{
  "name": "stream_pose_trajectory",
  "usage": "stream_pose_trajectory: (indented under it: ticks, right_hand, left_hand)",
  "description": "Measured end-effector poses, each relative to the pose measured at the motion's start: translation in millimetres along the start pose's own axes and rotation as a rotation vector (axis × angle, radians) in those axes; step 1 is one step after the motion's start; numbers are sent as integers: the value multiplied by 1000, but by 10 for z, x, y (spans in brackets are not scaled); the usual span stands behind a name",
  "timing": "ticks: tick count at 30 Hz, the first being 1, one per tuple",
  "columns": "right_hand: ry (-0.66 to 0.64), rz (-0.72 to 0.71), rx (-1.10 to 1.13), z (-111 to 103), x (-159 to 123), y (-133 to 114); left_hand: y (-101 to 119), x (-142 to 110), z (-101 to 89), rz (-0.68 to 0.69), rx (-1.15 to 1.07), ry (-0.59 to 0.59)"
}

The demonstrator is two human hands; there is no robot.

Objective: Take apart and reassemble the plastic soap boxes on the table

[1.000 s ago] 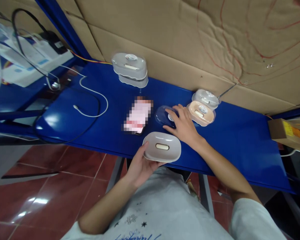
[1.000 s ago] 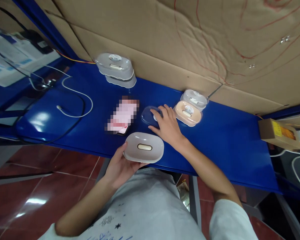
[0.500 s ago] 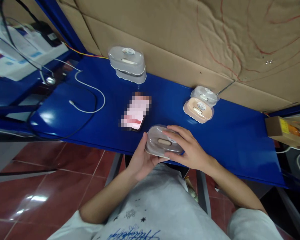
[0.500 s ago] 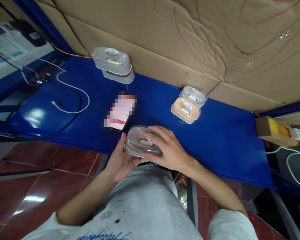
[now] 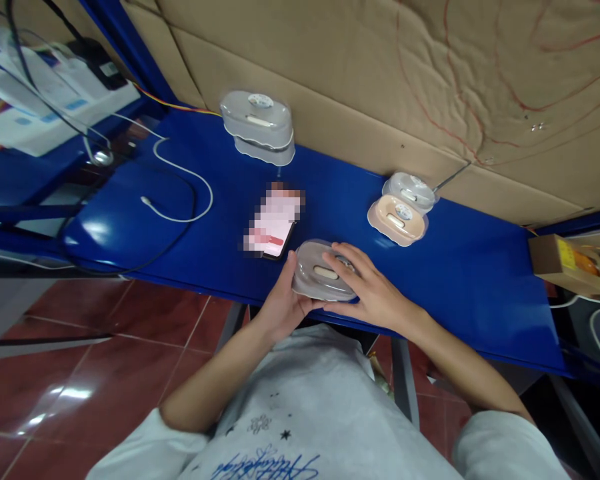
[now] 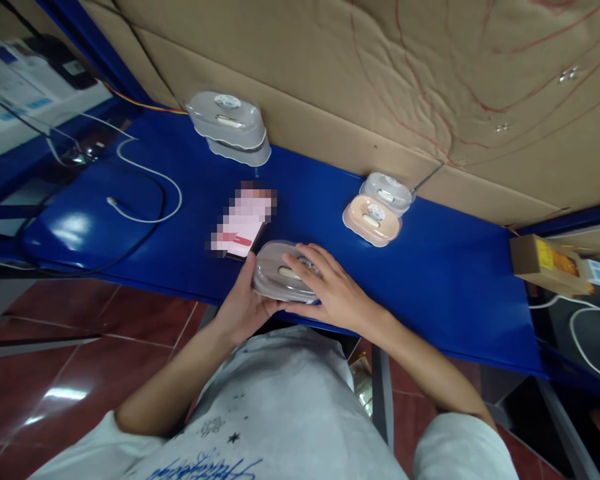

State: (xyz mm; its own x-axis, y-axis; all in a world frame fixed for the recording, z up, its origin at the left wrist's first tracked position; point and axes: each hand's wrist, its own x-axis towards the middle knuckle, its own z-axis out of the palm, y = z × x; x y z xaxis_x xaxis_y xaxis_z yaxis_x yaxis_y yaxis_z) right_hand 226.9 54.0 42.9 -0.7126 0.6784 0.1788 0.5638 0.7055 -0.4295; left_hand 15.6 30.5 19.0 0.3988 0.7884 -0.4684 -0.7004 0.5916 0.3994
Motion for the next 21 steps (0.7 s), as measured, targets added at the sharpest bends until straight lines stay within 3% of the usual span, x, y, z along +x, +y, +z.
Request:
stream_pose_trajectory:
  ticks: [12, 21]
  right_hand:
    - [12, -33, 42, -10, -129, 135]
    - [78, -74, -23, 95, -240, 169]
  left_hand:
    - [-3, 40, -75, -76, 120, -112]
    - [-147, 111, -175, -33, 122, -154]
